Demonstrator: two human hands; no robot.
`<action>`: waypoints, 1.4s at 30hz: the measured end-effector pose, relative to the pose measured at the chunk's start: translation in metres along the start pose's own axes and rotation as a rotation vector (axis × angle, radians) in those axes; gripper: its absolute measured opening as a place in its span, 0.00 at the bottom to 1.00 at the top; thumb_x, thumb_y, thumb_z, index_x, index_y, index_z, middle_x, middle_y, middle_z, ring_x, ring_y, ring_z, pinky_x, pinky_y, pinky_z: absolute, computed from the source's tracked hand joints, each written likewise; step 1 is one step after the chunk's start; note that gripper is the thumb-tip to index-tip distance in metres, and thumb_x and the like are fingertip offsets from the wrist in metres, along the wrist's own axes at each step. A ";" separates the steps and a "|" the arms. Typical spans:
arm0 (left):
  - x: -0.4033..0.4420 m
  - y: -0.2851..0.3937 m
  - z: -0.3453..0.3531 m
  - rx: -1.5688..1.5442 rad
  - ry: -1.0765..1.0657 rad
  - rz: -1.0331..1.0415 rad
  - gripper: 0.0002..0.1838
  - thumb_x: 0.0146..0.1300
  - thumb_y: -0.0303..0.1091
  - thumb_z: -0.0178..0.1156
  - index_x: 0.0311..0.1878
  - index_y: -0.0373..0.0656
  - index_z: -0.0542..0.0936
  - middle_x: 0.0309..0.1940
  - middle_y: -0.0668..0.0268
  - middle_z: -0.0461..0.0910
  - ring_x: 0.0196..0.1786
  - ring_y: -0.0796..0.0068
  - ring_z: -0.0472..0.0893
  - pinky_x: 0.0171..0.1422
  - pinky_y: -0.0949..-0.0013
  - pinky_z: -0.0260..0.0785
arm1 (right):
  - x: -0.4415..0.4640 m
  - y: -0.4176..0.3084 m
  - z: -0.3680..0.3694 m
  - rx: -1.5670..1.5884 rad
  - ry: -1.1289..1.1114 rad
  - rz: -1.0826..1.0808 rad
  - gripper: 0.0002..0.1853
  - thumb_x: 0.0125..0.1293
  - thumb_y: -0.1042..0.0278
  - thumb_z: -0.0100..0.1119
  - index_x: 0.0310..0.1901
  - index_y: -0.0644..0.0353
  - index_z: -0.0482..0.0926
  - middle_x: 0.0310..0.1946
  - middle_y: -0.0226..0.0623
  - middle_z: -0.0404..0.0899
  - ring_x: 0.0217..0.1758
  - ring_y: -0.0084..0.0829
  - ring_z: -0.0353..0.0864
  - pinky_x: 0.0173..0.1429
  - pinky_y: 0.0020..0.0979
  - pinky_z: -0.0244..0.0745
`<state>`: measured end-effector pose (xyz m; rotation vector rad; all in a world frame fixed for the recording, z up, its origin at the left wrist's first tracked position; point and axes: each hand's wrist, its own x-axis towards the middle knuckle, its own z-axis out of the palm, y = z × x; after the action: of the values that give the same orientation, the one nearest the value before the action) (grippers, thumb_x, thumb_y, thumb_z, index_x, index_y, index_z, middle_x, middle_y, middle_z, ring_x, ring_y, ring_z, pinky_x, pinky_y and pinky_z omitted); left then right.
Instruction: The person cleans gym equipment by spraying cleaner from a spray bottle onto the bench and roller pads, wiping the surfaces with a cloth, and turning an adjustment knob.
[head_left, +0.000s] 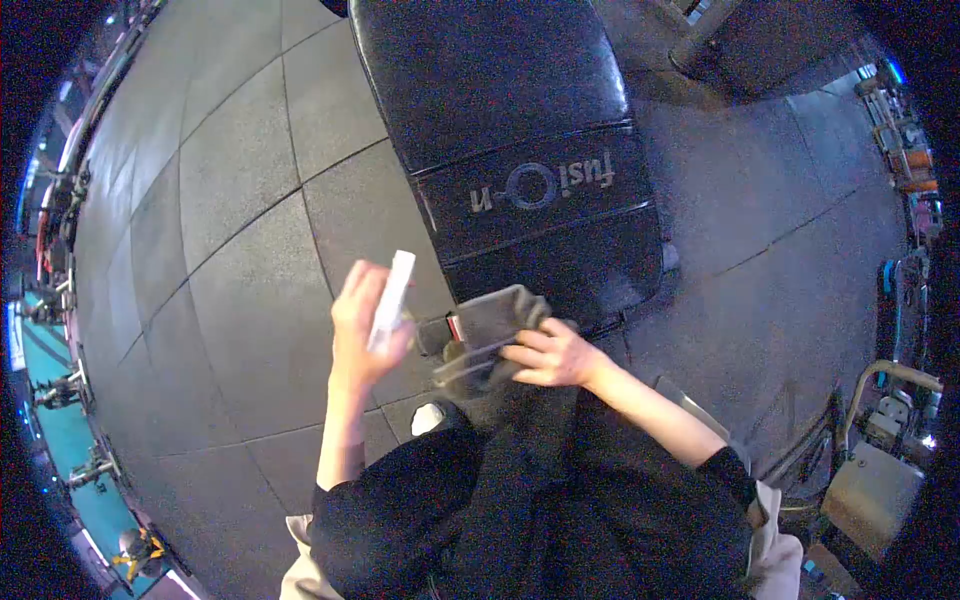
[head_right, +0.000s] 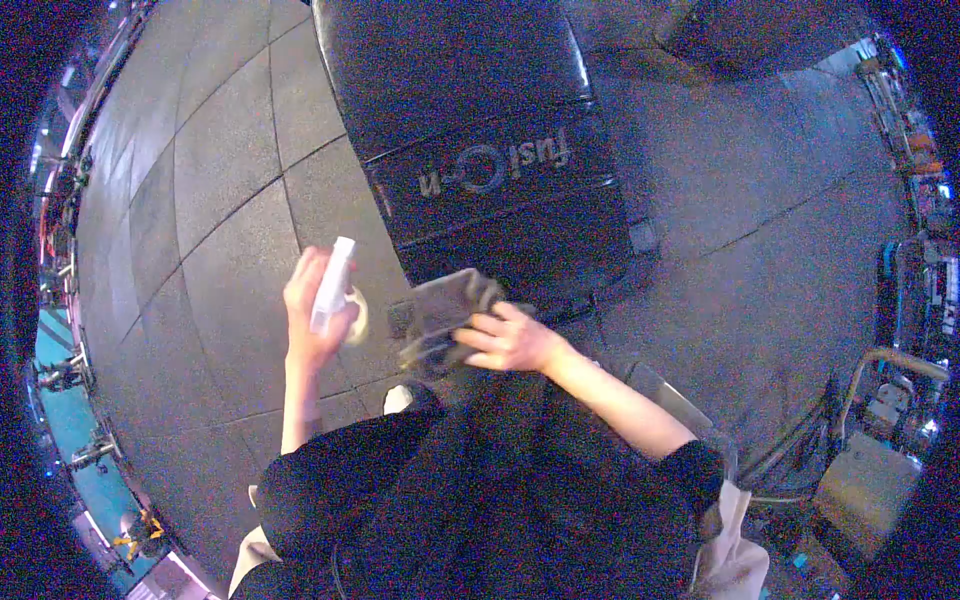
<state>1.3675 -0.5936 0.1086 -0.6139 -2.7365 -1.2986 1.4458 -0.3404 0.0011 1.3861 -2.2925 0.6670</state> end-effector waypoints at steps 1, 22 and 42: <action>-0.002 0.008 0.000 -0.007 -0.080 -0.021 0.18 0.34 0.28 0.54 0.36 0.37 0.74 0.28 0.56 0.69 0.32 0.54 0.72 0.38 0.62 0.67 | -0.013 0.002 -0.009 0.000 0.004 0.029 0.04 0.42 0.59 0.57 0.23 0.42 0.75 0.41 0.24 0.76 0.41 0.27 0.74 0.37 0.31 0.66; -0.042 0.035 0.042 0.113 -0.450 -0.112 0.23 0.35 0.34 0.61 0.40 0.41 0.73 0.30 0.60 0.71 0.36 0.56 0.75 0.45 0.54 0.66 | -0.092 0.024 -0.146 0.046 1.548 1.432 0.25 0.56 0.71 0.54 0.57 0.61 0.66 0.52 0.39 0.69 0.53 0.35 0.69 0.56 0.36 0.66; -0.047 0.044 0.065 0.176 -0.598 -0.175 0.15 0.38 0.36 0.60 0.33 0.45 0.74 0.30 0.64 0.73 0.38 0.61 0.77 0.50 0.50 0.66 | -0.091 0.026 -0.139 0.225 1.498 1.515 0.25 0.55 0.68 0.53 0.57 0.59 0.68 0.54 0.36 0.69 0.56 0.33 0.68 0.60 0.33 0.62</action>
<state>1.4349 -0.5347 0.0889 -0.8825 -3.4035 -1.0051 1.4728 -0.1857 0.0597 -1.0079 -1.4139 1.5415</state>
